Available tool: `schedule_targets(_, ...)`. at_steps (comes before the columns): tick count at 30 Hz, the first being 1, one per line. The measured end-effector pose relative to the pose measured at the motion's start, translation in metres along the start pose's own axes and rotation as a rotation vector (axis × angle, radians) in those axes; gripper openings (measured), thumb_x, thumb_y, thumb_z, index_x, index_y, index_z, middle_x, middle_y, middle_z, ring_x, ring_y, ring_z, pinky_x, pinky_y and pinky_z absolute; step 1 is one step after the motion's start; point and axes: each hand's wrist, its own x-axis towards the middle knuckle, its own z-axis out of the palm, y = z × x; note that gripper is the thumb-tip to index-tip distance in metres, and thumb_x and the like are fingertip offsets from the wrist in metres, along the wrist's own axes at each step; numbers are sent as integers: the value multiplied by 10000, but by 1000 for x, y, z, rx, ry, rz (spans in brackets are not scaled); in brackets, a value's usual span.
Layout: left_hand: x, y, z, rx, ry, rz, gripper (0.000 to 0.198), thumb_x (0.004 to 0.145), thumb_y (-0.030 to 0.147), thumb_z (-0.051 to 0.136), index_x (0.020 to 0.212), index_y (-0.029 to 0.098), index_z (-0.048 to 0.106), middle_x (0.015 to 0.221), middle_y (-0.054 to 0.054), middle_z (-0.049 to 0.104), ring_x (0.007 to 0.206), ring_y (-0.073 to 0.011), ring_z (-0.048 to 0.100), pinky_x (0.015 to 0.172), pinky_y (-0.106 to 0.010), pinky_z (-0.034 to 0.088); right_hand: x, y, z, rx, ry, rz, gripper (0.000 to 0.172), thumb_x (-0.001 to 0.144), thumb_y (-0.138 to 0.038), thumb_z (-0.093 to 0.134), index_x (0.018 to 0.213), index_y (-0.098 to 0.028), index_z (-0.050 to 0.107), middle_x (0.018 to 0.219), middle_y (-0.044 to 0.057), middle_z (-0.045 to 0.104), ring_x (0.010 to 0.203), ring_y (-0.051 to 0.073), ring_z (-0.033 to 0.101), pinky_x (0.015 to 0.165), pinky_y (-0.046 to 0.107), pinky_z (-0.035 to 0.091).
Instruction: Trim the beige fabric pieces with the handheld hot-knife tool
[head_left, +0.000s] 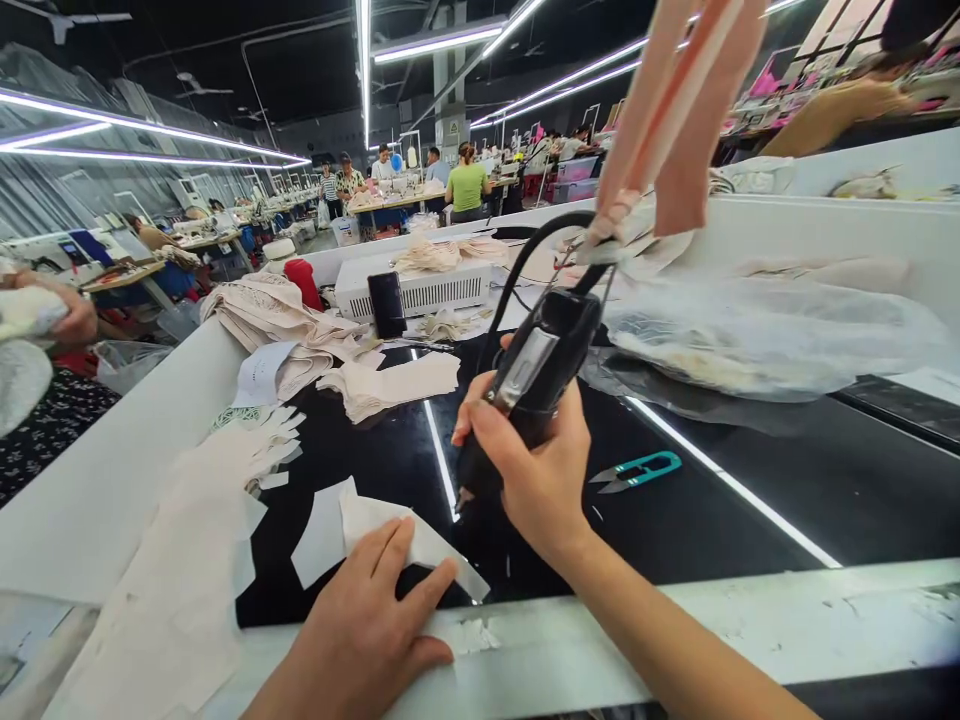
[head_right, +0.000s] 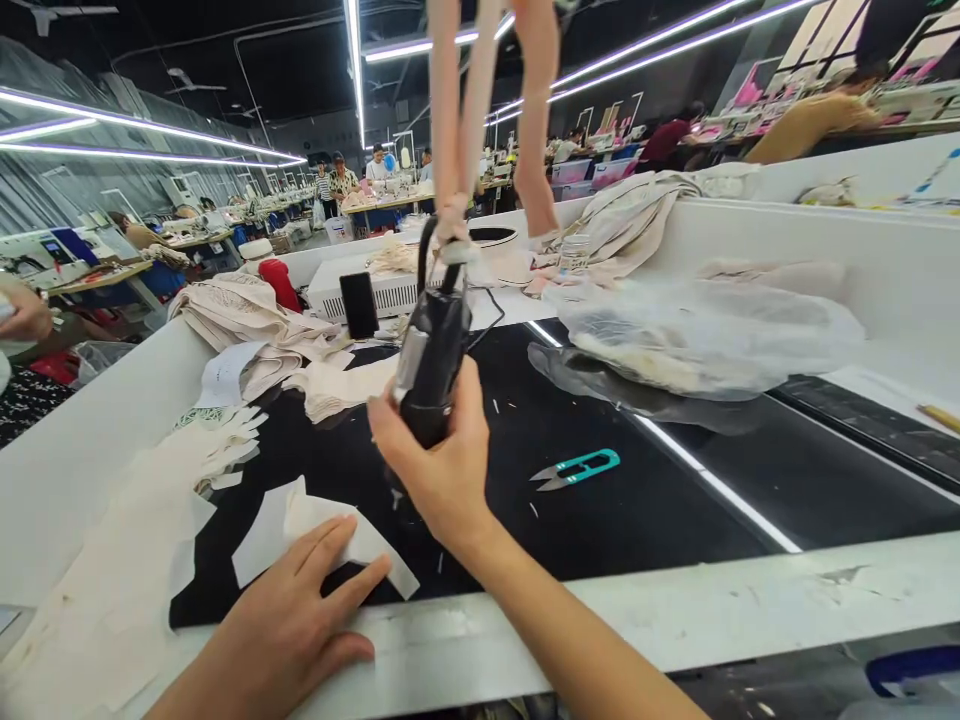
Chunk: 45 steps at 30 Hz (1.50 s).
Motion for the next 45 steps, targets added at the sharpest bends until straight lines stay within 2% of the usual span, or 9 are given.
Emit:
schedule_targets(4,0,0,1,-26,-8,0,782,761,694,831,1373,235,670,1304,-253,697,1159,-389,740,906,-485,665,-9,2,17,29,-74,30,263,829,-323,759,973,-266,545,788,-55,625,585,129,584,562,304,534)
schedule_targets(8,0,1,3,-54,10,-23,815,701,670,893,1356,237,673,1292,-253,697,1154,-397,738,906,-505,662,-16,5,23,13,-89,64,259,830,-311,748,981,-266,542,804,-41,627,633,141,602,600,317,544)
schedule_targets(12,1,3,4,-68,18,-44,832,676,663,914,1359,257,664,1287,-222,702,1139,-382,742,894,-506,667,-18,7,25,20,-107,42,258,835,-289,744,967,-267,524,794,-44,639,635,143,610,620,326,552)
schedule_targets(19,2,3,6,-76,17,-39,850,676,663,914,1371,249,650,1272,-232,701,1131,-387,739,871,-509,672,-17,6,25,31,-113,18,271,842,-288,746,967,-270,506,787,-56,641,605,131,604,607,314,544)
schedule_targets(26,0,3,5,-93,1,-53,751,774,678,838,1368,258,653,1317,-210,677,1170,-367,719,916,-499,661,-17,7,25,-11,-101,66,250,848,-298,726,1020,-265,548,853,-27,622,663,144,606,614,316,538)
schedule_targets(34,0,1,8,-110,12,-37,763,788,658,836,1384,223,643,1299,-233,673,1176,-386,701,915,-520,652,-13,13,30,37,-85,45,267,835,-300,746,977,-270,522,821,-39,632,640,140,597,610,316,551)
schedule_targets(42,3,3,7,-130,18,-63,795,721,649,893,1362,243,656,1307,-216,666,1173,-384,697,920,-525,649,-15,14,30,24,-105,38,256,845,-277,722,1005,-266,522,836,-35,627,643,137,596,612,315,551)
schedule_targets(45,2,1,5,-127,6,-38,741,781,631,865,1372,236,655,1319,-229,659,1181,-385,689,920,-511,646,-15,14,31,1,-90,42,282,846,-289,721,1049,-268,526,852,-29,611,658,140,587,603,305,539)
